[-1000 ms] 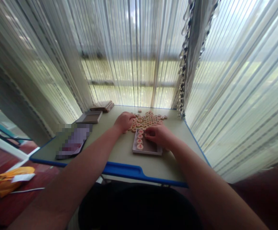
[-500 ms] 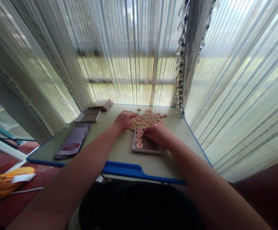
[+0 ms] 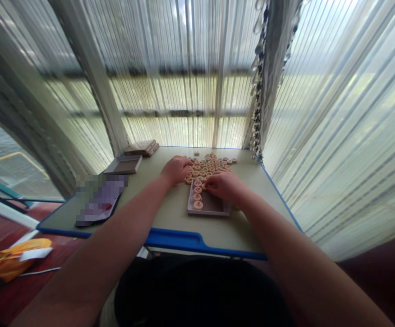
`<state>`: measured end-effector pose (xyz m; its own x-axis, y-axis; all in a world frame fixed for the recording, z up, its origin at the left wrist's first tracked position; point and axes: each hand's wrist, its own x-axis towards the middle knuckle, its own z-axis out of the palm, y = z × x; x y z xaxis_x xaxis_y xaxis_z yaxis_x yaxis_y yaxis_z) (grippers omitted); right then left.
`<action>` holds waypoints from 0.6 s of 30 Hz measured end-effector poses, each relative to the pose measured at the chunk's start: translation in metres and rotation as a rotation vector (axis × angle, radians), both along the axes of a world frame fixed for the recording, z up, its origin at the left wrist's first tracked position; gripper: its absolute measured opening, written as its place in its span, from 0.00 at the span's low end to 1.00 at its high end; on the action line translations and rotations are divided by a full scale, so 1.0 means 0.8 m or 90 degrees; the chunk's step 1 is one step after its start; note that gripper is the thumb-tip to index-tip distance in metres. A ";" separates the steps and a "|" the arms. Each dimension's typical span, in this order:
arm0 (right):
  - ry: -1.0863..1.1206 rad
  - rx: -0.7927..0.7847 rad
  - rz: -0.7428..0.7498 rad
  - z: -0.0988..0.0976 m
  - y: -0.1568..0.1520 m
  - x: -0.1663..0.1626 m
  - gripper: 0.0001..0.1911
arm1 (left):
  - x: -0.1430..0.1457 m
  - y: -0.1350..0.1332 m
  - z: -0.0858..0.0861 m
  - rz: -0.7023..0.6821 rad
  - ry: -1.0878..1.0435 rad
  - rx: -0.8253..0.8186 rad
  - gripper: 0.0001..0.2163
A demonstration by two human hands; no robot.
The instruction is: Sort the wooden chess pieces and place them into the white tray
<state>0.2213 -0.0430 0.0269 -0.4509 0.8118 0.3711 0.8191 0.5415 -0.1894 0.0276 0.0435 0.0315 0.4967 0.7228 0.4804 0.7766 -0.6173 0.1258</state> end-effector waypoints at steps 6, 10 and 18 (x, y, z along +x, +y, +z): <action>-0.001 -0.002 -0.003 -0.002 0.002 0.000 0.09 | 0.000 0.001 -0.001 -0.003 0.001 0.007 0.14; -0.001 0.013 -0.010 -0.004 0.004 -0.001 0.08 | -0.001 0.001 -0.001 0.001 0.003 0.002 0.14; 0.013 -0.001 -0.037 0.002 -0.001 0.000 0.10 | -0.003 0.012 -0.010 0.071 -0.055 -0.052 0.15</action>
